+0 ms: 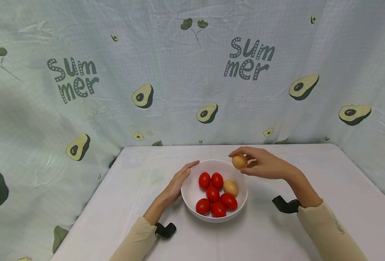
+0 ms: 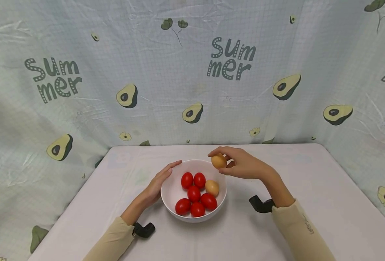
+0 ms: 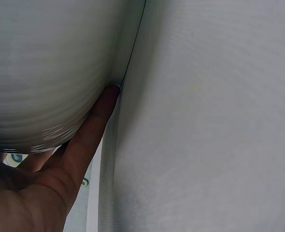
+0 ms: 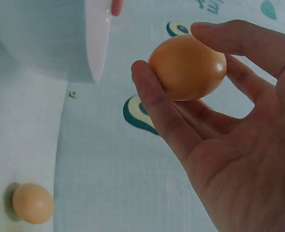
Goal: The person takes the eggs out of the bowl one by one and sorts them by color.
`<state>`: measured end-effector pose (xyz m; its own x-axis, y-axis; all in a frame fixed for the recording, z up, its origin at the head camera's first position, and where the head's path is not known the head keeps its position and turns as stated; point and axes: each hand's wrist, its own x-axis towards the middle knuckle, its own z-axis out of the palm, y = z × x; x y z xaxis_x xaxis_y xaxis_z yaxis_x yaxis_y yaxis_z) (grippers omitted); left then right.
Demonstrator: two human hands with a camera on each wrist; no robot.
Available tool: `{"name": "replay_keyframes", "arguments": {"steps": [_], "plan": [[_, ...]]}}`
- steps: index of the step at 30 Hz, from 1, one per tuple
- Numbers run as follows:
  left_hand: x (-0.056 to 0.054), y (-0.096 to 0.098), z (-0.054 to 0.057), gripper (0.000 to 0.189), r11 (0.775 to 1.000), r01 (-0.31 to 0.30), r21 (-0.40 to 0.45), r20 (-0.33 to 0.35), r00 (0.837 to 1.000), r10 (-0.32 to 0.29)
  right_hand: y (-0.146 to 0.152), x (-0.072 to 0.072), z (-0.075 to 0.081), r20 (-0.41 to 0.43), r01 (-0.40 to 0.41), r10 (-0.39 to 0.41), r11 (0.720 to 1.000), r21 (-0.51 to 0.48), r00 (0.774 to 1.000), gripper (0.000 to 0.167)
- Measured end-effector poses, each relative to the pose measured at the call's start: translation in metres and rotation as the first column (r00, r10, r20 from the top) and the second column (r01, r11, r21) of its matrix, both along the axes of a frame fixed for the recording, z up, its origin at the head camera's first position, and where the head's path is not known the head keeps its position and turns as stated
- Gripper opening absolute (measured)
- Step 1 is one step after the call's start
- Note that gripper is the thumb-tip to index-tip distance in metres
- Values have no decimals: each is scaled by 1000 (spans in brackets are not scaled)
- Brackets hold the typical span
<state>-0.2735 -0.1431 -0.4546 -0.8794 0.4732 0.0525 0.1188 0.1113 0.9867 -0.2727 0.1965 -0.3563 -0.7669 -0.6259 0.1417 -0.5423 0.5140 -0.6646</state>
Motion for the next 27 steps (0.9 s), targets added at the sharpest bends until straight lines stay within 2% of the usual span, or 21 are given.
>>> {"name": "replay_keyframes", "arguments": {"steps": [11, 21, 27], "plan": [[0, 0, 0, 50, 1000, -4, -3, -1, 1000, 4, 28, -3, -10, -37, 22, -23, 999, -31, 999, 46], [0, 0, -2, 50, 1000, -19, 2, -10, 1000, 19, 41, -5, -7, -12, 83, -83, 996, -15, 996, 46], [-2, -1, -1, 50, 1000, -14, -5, -10, 1000, 14, 45, -6, -8, -12, 91, -91, 996, -18, 996, 47]]}}
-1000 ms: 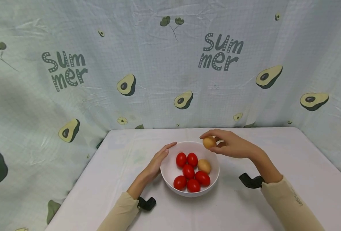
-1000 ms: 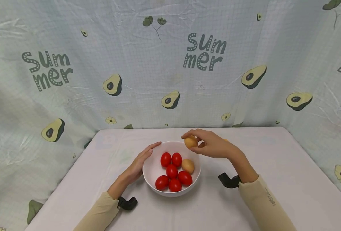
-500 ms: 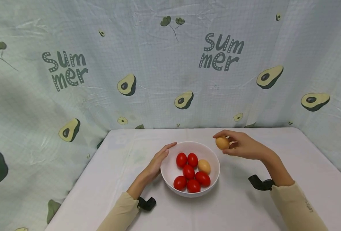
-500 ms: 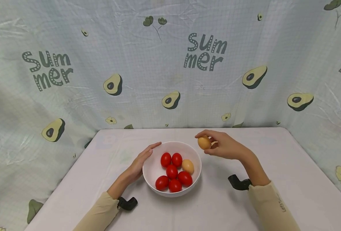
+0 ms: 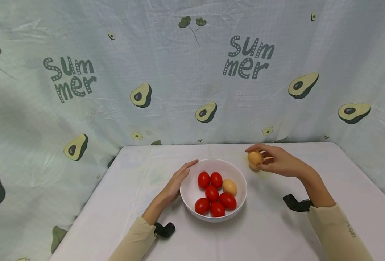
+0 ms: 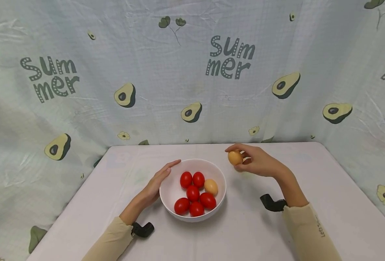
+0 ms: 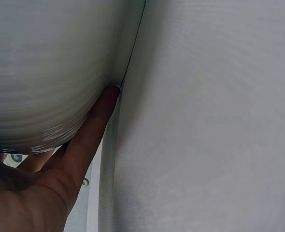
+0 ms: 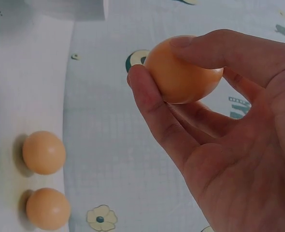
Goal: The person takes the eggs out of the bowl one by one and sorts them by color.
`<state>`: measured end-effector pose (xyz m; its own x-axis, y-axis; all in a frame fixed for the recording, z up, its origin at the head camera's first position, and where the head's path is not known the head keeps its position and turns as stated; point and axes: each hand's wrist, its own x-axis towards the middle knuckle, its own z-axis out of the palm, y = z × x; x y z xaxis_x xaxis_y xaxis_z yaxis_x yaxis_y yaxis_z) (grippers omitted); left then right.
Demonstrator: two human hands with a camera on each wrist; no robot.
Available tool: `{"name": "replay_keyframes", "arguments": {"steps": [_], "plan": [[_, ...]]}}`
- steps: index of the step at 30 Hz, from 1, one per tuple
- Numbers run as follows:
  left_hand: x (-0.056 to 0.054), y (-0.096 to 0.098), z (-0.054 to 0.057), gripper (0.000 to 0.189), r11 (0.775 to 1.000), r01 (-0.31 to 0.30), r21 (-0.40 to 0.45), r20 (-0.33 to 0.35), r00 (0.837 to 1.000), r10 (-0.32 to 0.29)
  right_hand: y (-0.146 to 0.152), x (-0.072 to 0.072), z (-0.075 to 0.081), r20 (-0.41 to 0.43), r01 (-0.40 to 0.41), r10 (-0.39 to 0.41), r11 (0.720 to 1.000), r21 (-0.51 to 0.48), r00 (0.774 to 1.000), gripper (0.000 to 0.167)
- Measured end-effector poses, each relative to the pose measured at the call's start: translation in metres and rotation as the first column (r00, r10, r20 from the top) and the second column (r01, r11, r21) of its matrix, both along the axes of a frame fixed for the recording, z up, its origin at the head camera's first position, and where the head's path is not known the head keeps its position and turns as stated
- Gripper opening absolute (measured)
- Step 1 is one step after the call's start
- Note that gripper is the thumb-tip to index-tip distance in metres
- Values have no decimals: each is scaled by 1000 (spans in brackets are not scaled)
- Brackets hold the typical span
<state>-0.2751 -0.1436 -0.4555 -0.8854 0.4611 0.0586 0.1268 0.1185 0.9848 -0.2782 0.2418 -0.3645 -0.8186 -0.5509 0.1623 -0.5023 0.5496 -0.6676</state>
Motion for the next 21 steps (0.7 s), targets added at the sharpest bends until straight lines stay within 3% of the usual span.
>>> {"name": "replay_keyframes", "arguments": {"steps": [21], "plan": [[-1, 3, 2, 50, 1000, 6, 5, 18, 1000, -6, 25, -11, -3, 39, 30, -29, 999, -22, 999, 50]]}}
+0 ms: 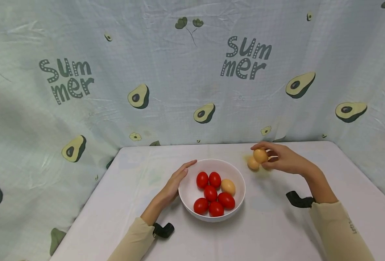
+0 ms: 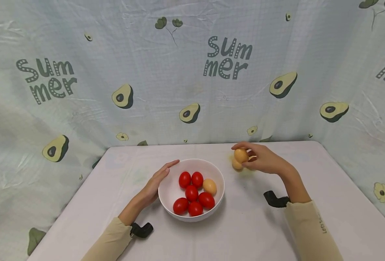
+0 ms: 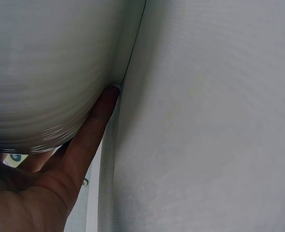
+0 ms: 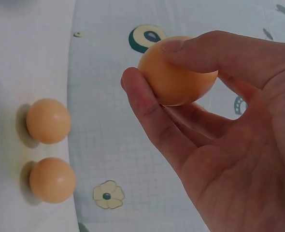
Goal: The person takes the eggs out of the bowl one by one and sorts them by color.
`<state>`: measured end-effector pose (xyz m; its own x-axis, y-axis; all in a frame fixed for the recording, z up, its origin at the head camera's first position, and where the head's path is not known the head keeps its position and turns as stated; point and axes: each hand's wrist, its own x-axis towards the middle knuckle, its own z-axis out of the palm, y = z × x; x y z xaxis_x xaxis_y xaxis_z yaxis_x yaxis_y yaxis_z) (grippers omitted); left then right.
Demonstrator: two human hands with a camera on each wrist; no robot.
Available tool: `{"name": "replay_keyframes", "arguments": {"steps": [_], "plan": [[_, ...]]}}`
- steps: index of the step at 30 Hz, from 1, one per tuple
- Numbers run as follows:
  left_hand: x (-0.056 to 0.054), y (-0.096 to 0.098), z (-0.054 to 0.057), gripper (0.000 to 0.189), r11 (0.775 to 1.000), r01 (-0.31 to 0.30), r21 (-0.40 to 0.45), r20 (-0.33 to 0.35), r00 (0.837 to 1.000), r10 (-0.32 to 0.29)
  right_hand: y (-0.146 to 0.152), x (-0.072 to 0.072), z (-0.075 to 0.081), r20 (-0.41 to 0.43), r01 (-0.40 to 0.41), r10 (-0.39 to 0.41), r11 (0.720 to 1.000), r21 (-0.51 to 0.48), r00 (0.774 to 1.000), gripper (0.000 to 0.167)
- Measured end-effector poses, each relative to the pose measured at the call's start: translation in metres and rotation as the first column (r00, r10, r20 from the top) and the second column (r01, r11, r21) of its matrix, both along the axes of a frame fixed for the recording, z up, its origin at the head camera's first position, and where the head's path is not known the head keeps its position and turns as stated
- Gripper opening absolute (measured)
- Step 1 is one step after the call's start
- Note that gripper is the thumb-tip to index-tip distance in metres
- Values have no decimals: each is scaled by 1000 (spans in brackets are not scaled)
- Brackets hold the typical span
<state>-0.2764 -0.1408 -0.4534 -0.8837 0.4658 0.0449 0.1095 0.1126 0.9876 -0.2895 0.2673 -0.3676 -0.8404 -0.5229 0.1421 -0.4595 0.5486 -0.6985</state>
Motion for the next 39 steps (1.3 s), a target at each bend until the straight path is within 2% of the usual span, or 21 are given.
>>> {"name": "replay_keyframes", "arguments": {"steps": [7, 17, 28, 33, 39], "plan": [[2, 1, 1, 50, 1000, 1, -10, -2, 1000, -1, 5, 1, -3, 21, 19, -19, 1000, -12, 1000, 51], [1, 2, 0, 50, 1000, 5, -12, -3, 1000, -5, 15, 4, -7, -9, 42, -42, 998, -35, 999, 52], [3, -1, 0, 50, 1000, 14, -9, -5, 1000, -14, 28, 4, -11, 2, 66, -66, 997, -40, 998, 56], [4, -2, 0, 50, 1000, 16, -7, -6, 1000, -16, 34, 2, -12, 8, 148, -148, 989, -6, 989, 59], [6, -5, 0, 50, 1000, 14, -11, -12, 1000, -15, 46, -1, -18, -7, 261, -261, 964, 58, 965, 60]]}}
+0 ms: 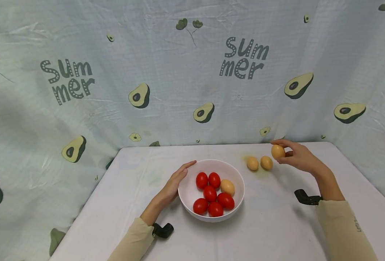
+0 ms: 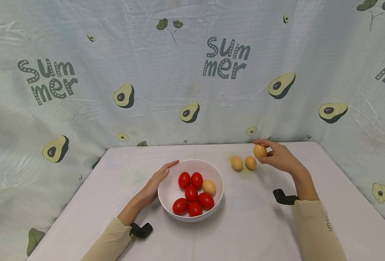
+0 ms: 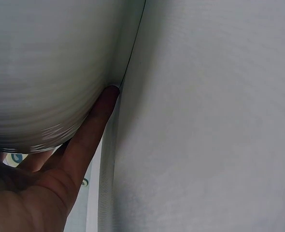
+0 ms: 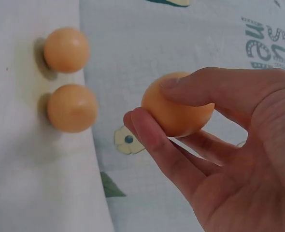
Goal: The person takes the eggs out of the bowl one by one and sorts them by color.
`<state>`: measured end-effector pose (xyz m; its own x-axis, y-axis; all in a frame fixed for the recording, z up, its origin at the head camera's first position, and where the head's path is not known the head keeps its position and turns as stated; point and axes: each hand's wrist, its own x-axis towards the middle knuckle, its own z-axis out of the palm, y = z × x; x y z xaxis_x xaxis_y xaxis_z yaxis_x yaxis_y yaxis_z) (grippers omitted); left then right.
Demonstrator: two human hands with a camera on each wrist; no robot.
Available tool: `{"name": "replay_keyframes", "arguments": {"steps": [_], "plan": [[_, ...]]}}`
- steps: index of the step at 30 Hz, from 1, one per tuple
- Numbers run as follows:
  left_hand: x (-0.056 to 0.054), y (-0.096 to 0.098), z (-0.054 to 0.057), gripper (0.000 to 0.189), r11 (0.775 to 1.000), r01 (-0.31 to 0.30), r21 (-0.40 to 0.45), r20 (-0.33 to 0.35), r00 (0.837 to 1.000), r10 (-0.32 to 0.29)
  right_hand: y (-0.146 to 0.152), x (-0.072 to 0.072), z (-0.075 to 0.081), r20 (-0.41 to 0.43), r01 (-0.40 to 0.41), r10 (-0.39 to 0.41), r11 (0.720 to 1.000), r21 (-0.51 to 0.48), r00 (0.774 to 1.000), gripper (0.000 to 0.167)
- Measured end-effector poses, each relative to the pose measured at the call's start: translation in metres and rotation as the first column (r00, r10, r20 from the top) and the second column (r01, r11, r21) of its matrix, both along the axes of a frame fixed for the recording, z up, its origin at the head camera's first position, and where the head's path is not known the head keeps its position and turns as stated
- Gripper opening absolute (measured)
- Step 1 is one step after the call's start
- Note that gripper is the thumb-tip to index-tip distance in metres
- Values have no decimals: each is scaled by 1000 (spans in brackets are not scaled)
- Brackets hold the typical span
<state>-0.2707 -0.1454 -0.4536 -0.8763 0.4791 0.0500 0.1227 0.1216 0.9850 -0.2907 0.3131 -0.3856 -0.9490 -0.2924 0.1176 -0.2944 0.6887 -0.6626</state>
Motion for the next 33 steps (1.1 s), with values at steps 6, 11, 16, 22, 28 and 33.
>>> {"name": "replay_keyframes", "arguments": {"steps": [6, 11, 16, 22, 28, 33], "plan": [[-1, 0, -1, 50, 1000, -10, -1, 1, 1000, 10, 8, -10, -11, 28, 94, -94, 995, 26, 995, 69], [-2, 2, -1, 50, 1000, -8, -2, 4, 1000, 8, 15, -18, -24, 69, 136, -136, 991, 6, 988, 67], [-3, 4, 1, 50, 1000, -10, -2, 5, 1000, 10, 21, -25, -35, 95, 161, -166, 986, 50, 982, 64], [-3, 5, 2, 50, 1000, -24, -7, 3, 1000, 24, 24, -34, -48, 107, 179, -191, 977, 114, 976, 59], [-4, 7, 2, 50, 999, -38, -13, 7, 999, 38, 25, -39, -54, 89, 193, -209, 967, 166, 974, 65], [-5, 9, 2, 50, 999, -44, -10, 11, 999, 44, 24, -42, -55, 87, 190, -209, 964, 184, 974, 64]]}}
